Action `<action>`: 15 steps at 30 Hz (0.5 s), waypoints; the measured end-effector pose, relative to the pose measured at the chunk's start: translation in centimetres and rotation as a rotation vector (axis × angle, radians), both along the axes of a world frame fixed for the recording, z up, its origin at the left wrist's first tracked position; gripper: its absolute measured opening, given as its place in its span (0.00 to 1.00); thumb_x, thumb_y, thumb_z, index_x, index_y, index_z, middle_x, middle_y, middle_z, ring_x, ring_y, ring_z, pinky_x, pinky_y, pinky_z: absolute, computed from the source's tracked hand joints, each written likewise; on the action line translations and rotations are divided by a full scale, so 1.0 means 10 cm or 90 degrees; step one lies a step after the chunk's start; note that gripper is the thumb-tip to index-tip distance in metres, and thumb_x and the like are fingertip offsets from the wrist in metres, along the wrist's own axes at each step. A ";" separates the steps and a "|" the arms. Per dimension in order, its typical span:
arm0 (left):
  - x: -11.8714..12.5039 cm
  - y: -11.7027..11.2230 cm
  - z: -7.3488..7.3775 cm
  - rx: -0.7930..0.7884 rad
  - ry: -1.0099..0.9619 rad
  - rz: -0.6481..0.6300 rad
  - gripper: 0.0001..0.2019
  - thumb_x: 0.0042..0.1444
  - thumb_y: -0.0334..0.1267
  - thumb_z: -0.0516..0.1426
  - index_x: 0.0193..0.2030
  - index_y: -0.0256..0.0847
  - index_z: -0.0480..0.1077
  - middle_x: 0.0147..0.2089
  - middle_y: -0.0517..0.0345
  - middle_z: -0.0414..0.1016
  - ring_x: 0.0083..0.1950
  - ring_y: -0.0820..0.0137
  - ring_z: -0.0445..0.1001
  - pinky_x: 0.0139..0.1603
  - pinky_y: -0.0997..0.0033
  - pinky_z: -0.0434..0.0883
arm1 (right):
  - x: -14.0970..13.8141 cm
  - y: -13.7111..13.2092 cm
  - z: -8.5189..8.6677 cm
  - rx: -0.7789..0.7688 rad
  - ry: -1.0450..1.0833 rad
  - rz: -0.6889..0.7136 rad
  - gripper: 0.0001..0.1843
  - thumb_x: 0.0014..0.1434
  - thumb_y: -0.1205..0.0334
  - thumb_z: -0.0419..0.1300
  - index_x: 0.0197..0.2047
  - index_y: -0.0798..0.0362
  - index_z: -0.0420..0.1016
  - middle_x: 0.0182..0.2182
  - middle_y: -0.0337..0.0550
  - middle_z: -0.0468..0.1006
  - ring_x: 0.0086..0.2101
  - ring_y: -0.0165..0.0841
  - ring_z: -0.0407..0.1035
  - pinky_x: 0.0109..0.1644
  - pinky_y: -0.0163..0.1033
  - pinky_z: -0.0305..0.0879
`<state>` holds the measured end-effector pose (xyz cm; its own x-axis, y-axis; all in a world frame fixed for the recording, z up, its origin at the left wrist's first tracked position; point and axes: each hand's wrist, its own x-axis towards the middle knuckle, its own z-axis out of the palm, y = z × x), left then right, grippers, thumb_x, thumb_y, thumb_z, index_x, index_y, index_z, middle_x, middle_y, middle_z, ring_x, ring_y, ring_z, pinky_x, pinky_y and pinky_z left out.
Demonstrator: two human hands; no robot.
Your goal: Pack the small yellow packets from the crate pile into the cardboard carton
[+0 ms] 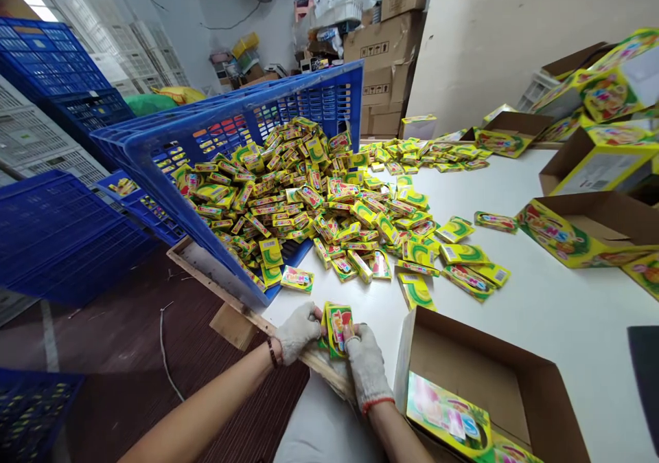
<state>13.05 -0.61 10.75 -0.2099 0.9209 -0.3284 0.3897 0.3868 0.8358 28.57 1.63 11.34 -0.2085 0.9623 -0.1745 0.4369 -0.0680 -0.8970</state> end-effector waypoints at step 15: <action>-0.71 0.33 0.48 0.114 0.385 -0.081 0.13 0.55 0.27 0.55 0.46 0.37 0.74 0.50 0.39 0.73 0.58 0.50 0.67 0.64 0.42 0.58 | -0.02 -0.08 0.06 0.215 -0.324 0.350 0.20 0.48 0.72 0.52 0.45 0.52 0.74 0.49 0.52 0.76 0.52 0.43 0.70 0.56 0.46 0.66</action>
